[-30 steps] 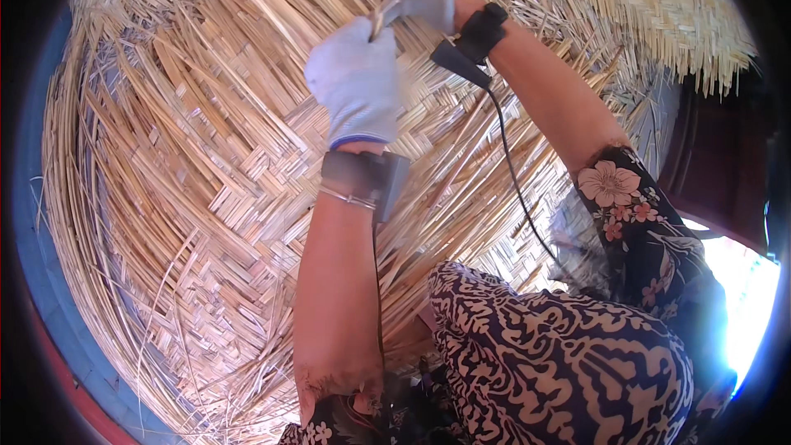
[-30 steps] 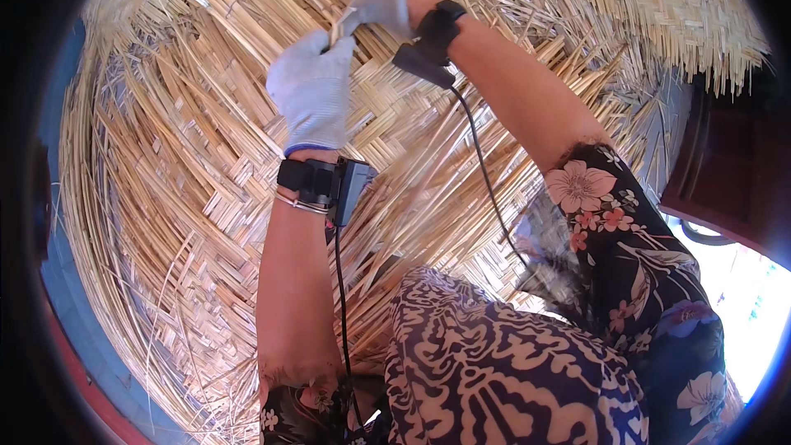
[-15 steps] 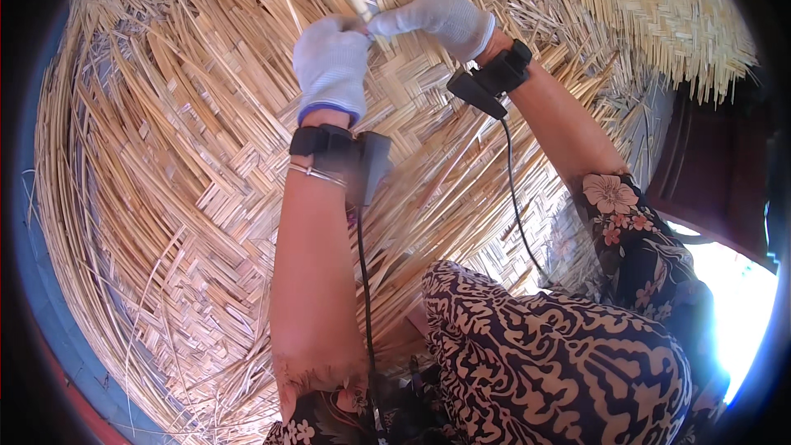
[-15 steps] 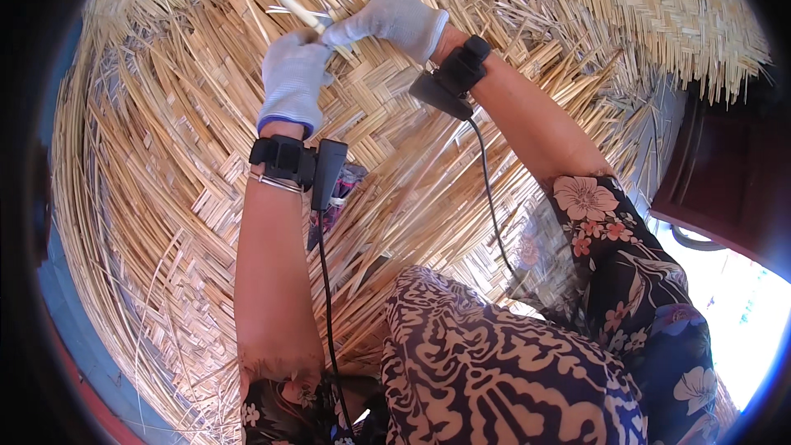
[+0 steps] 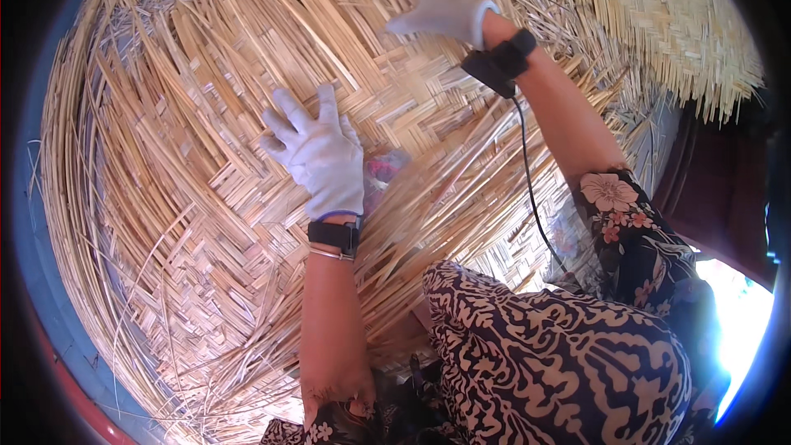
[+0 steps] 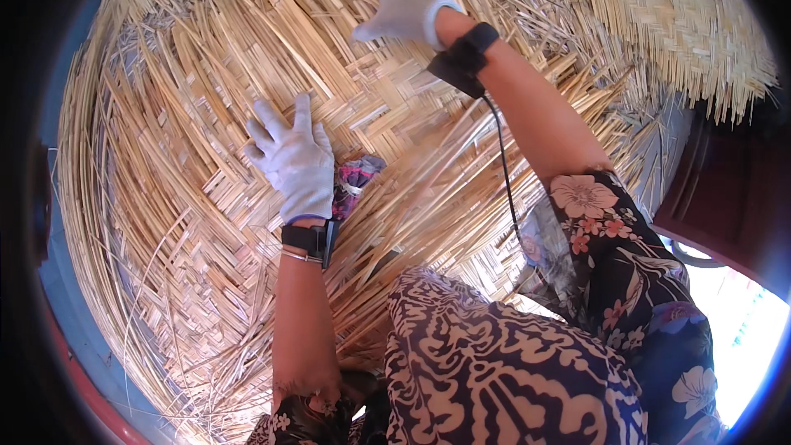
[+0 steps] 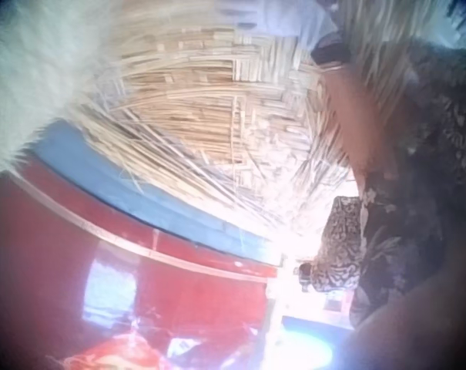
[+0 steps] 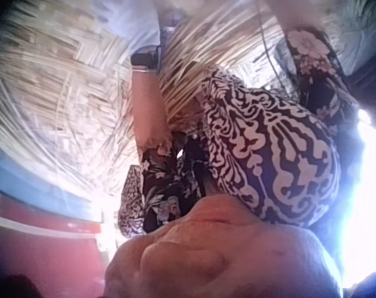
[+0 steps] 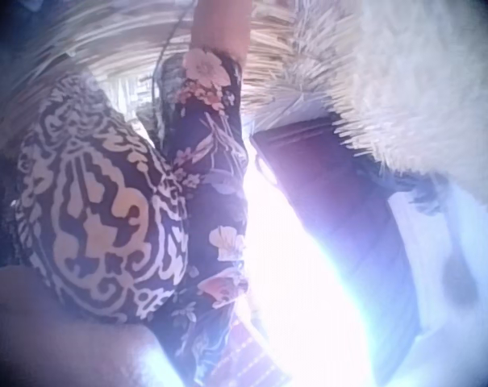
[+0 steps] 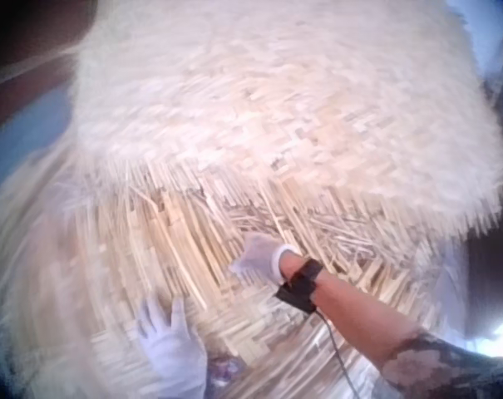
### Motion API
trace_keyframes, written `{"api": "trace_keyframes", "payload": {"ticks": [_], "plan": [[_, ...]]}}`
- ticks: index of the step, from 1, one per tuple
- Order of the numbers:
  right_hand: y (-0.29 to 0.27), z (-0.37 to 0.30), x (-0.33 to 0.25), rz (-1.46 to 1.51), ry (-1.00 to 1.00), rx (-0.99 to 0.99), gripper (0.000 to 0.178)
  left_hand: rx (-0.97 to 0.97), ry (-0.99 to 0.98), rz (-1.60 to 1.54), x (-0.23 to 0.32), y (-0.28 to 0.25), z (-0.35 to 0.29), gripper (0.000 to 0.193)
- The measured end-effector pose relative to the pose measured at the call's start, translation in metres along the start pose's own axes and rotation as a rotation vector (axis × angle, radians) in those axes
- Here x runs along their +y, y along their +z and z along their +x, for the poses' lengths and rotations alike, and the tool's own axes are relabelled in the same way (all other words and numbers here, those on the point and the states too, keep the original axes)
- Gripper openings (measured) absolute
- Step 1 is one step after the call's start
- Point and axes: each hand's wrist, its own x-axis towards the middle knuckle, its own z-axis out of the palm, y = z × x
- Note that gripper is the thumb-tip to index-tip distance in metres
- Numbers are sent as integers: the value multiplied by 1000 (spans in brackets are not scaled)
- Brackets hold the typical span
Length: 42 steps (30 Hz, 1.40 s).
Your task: The recorder is weaving thin bamboo strips to create a large circular mat.
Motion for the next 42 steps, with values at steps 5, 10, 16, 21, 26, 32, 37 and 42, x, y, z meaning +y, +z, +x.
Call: {"api": "trace_keyframes", "payload": {"ticks": [5, 10, 16, 21, 26, 32, 37, 42], "plan": [[-7, -8, 5, 234, 36, -54, 49, 367, -72, -415, -30, -3, 1, 37], [-5, -13, -3, 139, 93, 95, 63, 44, -89, 237, -73, -18, 2, 32], [-16, -47, -20, 276, -4, 267, 49, -32, -90, 44, -88, -23, 21, 15], [-26, -59, -33, 298, 57, 218, 46, -158, -172, -53, -92, -17, 35, 10], [-23, -57, -21, 342, -46, 283, 45, -217, -170, 35, -71, -12, 43, 13], [26, -57, -41, -342, -175, 498, 53, 65, -97, -222, -43, -23, 18, 44], [88, -56, -24, -348, -590, 652, 36, -112, 3, 136, -23, 2, -4, 58], [70, -31, -49, 85, -76, 197, 29, -281, 46, -194, -68, -39, -19, 56]]}}
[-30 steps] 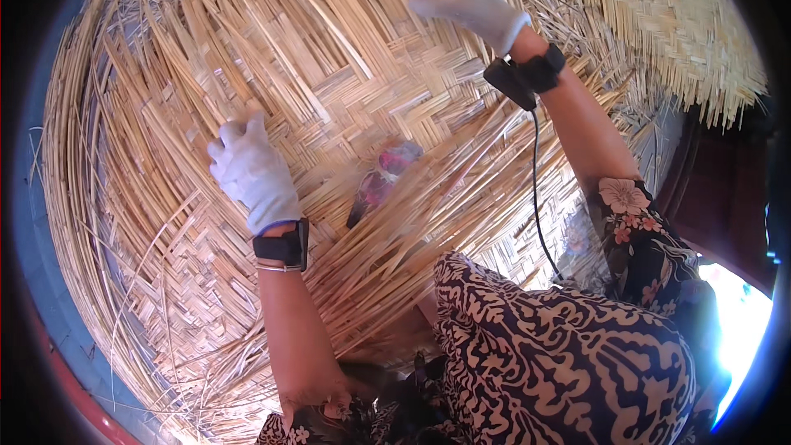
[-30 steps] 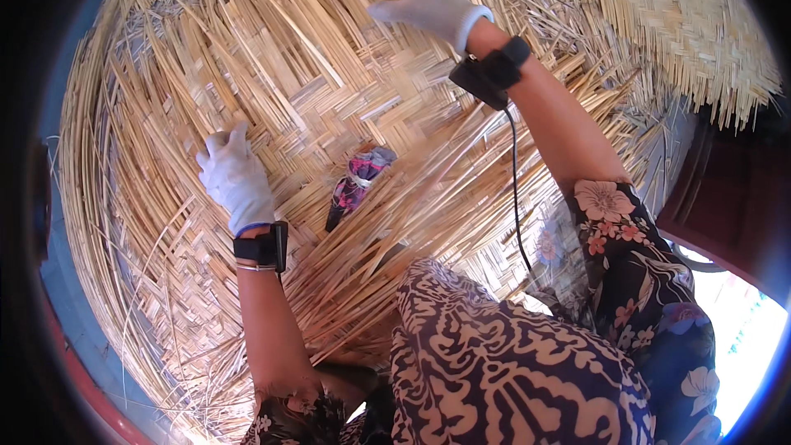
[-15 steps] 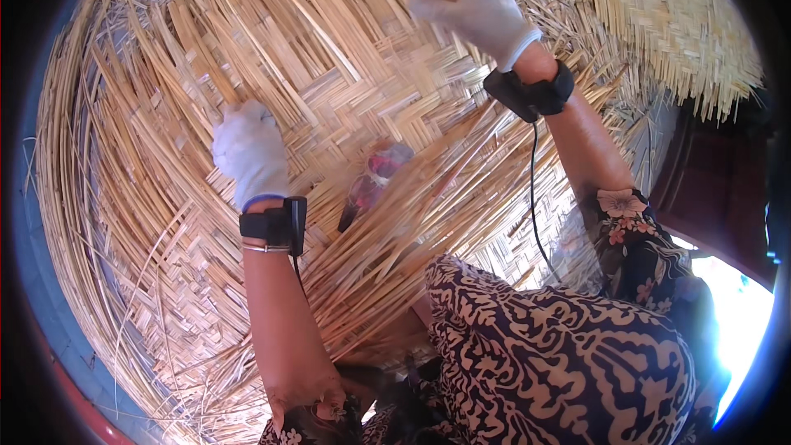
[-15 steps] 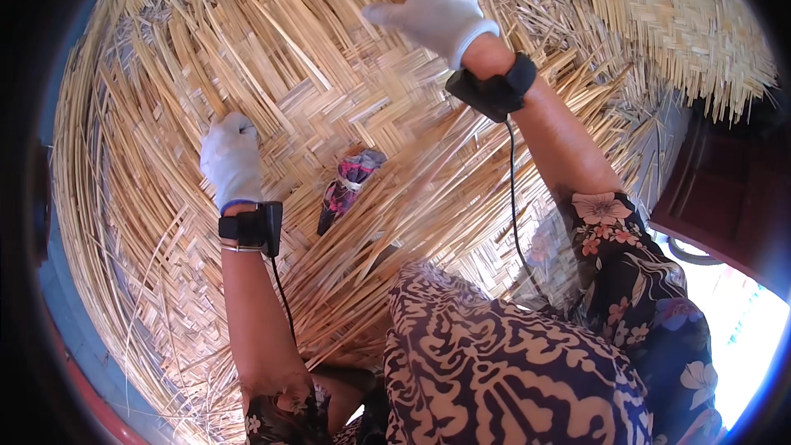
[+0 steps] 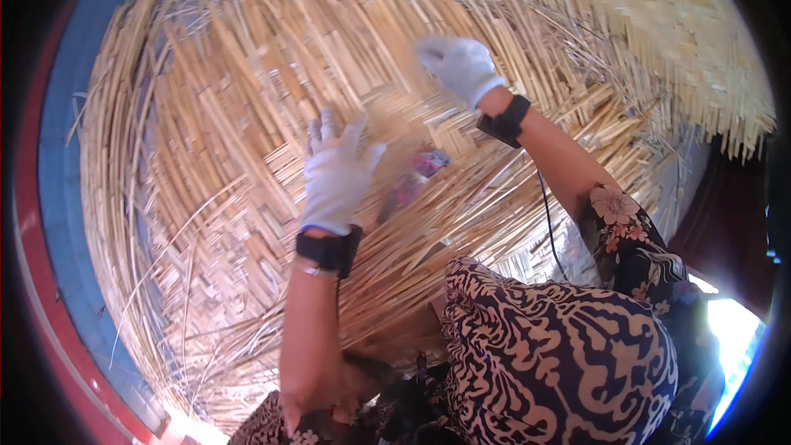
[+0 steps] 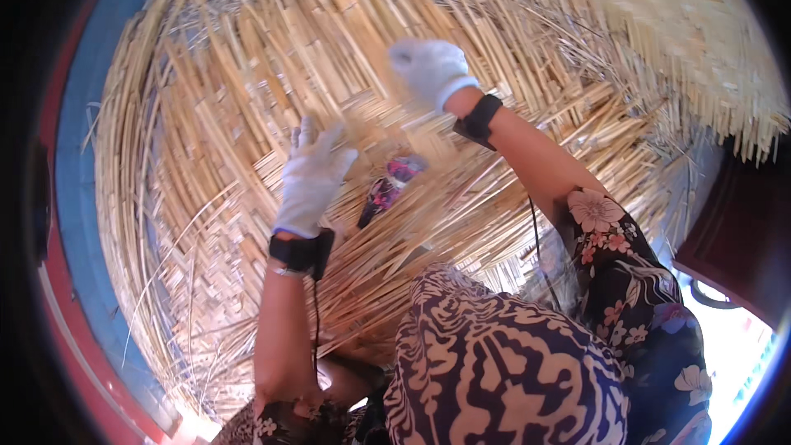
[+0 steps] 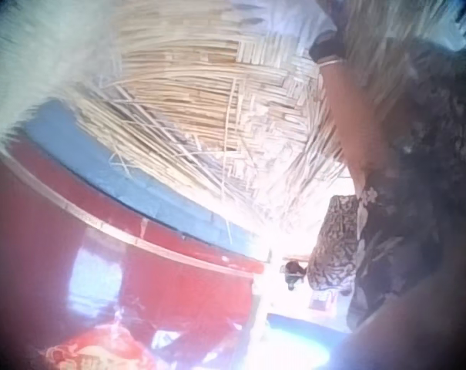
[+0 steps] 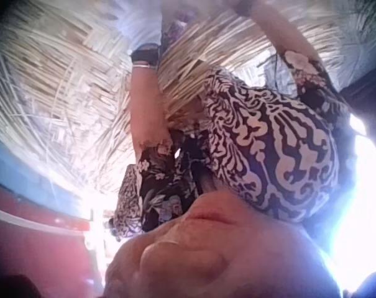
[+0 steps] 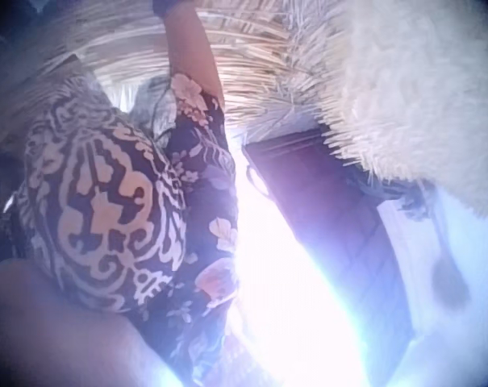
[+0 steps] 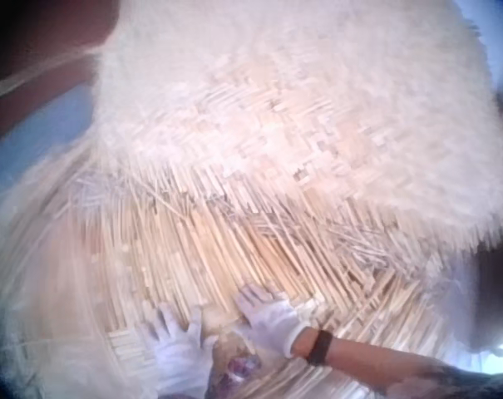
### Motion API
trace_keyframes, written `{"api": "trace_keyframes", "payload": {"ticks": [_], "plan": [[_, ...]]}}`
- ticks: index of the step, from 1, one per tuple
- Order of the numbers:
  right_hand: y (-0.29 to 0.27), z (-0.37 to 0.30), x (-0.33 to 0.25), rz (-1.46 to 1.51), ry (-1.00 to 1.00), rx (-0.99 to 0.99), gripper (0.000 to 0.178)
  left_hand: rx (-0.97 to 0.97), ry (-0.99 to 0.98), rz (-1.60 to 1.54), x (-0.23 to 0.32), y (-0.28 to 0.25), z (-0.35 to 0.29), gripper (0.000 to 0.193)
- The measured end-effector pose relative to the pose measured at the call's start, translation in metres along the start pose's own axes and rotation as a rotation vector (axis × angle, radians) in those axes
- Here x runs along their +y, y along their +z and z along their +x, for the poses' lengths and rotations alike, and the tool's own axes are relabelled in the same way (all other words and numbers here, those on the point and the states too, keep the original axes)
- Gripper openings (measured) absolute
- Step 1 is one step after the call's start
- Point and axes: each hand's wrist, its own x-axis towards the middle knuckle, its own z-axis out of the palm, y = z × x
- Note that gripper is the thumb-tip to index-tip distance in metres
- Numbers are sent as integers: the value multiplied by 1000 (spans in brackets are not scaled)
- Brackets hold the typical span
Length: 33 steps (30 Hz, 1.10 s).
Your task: The recorder is weaving thin bamboo strips to create a large circular mat.
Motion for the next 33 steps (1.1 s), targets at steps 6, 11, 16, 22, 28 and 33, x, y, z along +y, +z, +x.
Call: {"api": "trace_keyframes", "payload": {"ticks": [6, 11, 16, 22, 28, 33], "plan": [[6, 23, 18, -149, 199, -126, 58, 166, -25, -153, -48, -225, -85, 32], [17, -28, -31, -188, -354, 322, 37, 310, -413, 292, -54, -450, -257, 41], [19, -100, -62, -123, -830, -239, 25, 446, -827, 566, -79, -549, -436, 38], [31, -108, -71, -350, -775, -268, 18, 684, -1181, -154, -157, -415, -519, 27], [-12, -125, -86, 31, -587, -208, 14, 344, -605, -764, -222, -163, -302, 24], [-80, -108, -61, 1323, 458, -230, 23, 809, -1021, -1372, -399, -26, -298, 57]]}}
